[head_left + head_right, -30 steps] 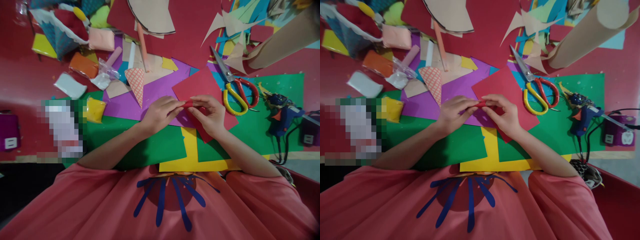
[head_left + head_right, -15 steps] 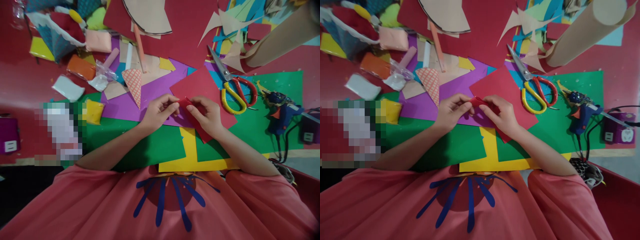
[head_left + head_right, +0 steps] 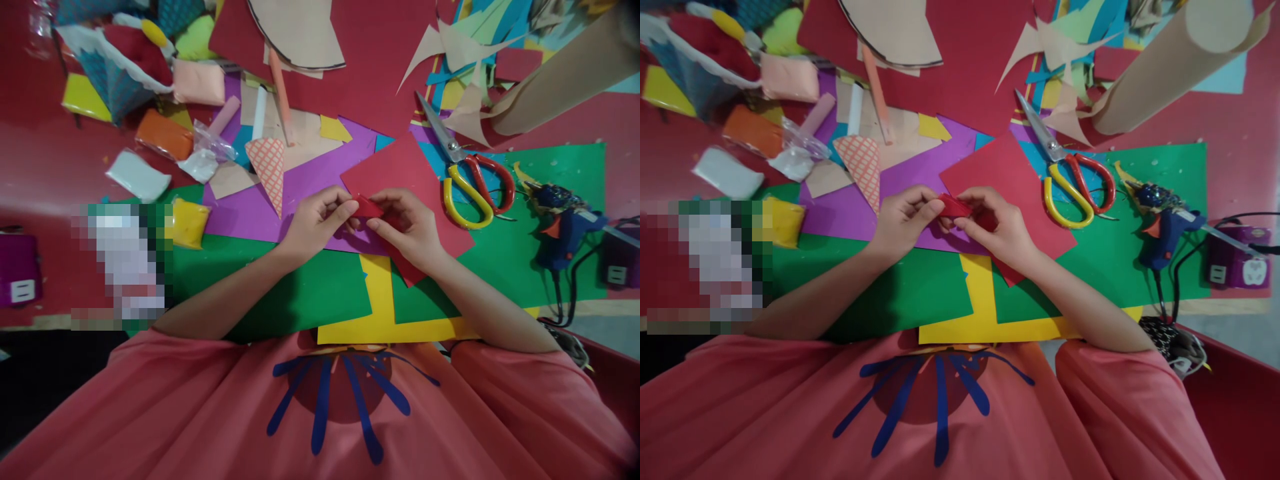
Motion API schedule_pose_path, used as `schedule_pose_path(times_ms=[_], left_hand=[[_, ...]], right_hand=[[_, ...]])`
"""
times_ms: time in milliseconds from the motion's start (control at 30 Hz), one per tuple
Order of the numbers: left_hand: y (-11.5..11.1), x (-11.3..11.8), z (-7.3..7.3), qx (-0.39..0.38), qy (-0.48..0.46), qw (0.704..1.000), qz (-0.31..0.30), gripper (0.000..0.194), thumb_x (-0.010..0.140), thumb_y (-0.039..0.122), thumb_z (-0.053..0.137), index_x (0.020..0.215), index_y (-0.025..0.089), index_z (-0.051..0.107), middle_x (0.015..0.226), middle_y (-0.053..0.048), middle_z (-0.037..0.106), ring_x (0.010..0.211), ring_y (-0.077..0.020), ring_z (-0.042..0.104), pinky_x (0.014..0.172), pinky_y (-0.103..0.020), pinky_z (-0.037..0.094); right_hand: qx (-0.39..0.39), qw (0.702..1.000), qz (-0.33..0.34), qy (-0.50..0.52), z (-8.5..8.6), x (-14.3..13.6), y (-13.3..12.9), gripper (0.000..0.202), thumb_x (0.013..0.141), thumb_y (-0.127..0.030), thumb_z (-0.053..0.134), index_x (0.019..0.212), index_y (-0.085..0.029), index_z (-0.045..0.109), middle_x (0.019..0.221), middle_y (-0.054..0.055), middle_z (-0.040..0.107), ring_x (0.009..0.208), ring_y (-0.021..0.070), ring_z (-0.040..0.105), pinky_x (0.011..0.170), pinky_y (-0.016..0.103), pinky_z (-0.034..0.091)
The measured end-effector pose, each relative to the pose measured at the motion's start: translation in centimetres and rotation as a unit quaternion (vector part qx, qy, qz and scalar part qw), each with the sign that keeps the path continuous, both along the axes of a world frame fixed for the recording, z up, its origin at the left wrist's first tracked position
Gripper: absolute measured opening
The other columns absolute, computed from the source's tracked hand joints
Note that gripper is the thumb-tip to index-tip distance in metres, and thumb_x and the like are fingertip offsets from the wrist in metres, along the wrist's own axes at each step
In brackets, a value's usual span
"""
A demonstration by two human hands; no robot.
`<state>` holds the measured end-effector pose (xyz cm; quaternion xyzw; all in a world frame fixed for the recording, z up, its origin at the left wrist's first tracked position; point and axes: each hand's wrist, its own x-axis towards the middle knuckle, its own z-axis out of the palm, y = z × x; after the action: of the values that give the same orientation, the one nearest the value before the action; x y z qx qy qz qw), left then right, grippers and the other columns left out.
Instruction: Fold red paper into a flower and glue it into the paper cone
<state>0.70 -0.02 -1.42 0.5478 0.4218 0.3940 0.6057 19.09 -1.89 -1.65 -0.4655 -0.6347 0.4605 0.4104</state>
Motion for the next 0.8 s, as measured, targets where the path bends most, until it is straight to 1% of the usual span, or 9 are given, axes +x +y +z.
schedule_pose_path(times_ms=[167,333,400,467,567,600,667,733,800], left_hand=[[0.0,0.0,0.3,-0.04,-0.003,0.999,-0.008,0.05,0.077,0.064,0.065,0.071,0.017,0.053,0.058,0.002,0.067,0.046,-0.007,0.06,0.042,-0.016,0.044],[-0.1,0.2,0.5,-0.067,-0.028,0.997,-0.01,0.05,0.075,0.061,0.07,0.065,0.017,0.049,0.049,0.005,0.059,0.04,-0.0044,0.052,0.039,-0.015,0.039],[0.0,0.2,0.4,-0.081,-0.041,0.996,-0.016,0.047,0.076,0.057,0.072,0.064,0.017,0.048,0.048,0.006,0.057,0.039,-0.0042,0.052,0.04,-0.015,0.04],[0.2,0.2,0.4,-0.097,-0.051,0.994,-0.028,0.043,0.078,0.053,0.07,0.066,0.017,0.051,0.05,0.005,0.059,0.042,-0.0057,0.054,0.042,-0.016,0.043],[0.5,-0.1,0.1,-0.11,-0.075,0.989,-0.065,0.042,0.085,0.054,0.06,0.07,0.016,0.056,0.056,0.0,0.065,0.047,-0.0097,0.061,0.045,-0.02,0.049],[0.6,-0.2,0.0,-0.109,-0.081,0.988,-0.074,0.042,0.087,0.054,0.057,0.07,0.016,0.057,0.058,-0.001,0.066,0.048,-0.0105,0.062,0.045,-0.02,0.049],[0.7,-0.4,-0.1,-0.09,-0.077,0.99,-0.072,0.041,0.088,0.054,0.056,0.073,0.016,0.058,0.059,-0.001,0.067,0.047,-0.0104,0.062,0.043,-0.019,0.047],[0.6,-0.5,-0.2,-0.045,-0.044,0.997,-0.051,0.036,0.086,0.052,0.062,0.086,0.016,0.06,0.063,0.001,0.069,0.051,-0.01,0.065,0.045,-0.018,0.049],[0.3,-0.6,-0.3,0.023,0.002,0.999,-0.029,0.038,0.084,0.049,0.066,0.105,0.018,0.061,0.07,0.001,0.072,0.061,-0.0107,0.07,0.054,-0.018,0.053]], right_hand=[[-0.013,0.999,-0.008,0.034,0.0,-0.2,-0.1,0.032,0.084,-0.047,0.069,0.1,-0.02,0.062,0.092,0.001,0.07,0.082,0.0114,0.068,0.072,0.024,0.054],[-0.024,0.999,-0.011,0.037,0.2,-0.5,-0.4,0.031,0.084,-0.048,0.068,0.097,-0.02,0.064,0.089,0.001,0.07,0.079,0.011,0.068,0.07,0.024,0.055],[-0.02,0.998,-0.017,0.048,0.2,-0.5,-0.5,0.029,0.084,-0.047,0.068,0.095,-0.02,0.066,0.086,0.001,0.071,0.079,0.0114,0.07,0.071,0.024,0.056],[-0.021,0.997,-0.025,0.064,0.1,-0.5,-0.4,0.028,0.083,-0.046,0.069,0.092,-0.02,0.067,0.084,0.001,0.071,0.078,0.0118,0.071,0.072,0.025,0.057],[-0.032,0.994,-0.042,0.094,0.2,-0.2,0.0,0.029,0.081,-0.047,0.072,0.089,-0.019,0.068,0.079,0.0,0.07,0.073,0.0117,0.071,0.071,0.026,0.059],[-0.036,0.993,-0.047,0.106,0.2,-0.2,0.2,0.029,0.08,-0.046,0.073,0.089,-0.02,0.067,0.078,-0.001,0.069,0.071,0.0115,0.071,0.07,0.026,0.059],[-0.043,0.989,-0.056,0.127,0.4,0.0,0.4,0.028,0.078,-0.046,0.075,0.087,-0.02,0.067,0.075,-0.002,0.069,0.069,0.0111,0.071,0.066,0.025,0.06],[-0.051,0.987,-0.059,0.14,0.5,0.0,0.6,0.028,0.077,-0.045,0.076,0.086,-0.02,0.067,0.073,-0.003,0.069,0.067,0.011,0.071,0.065,0.024,0.06],[-0.059,0.985,-0.058,0.153,0.5,0.0,0.7,0.027,0.077,-0.044,0.076,0.085,-0.021,0.066,0.072,-0.003,0.07,0.066,0.0106,0.071,0.064,0.024,0.06]])
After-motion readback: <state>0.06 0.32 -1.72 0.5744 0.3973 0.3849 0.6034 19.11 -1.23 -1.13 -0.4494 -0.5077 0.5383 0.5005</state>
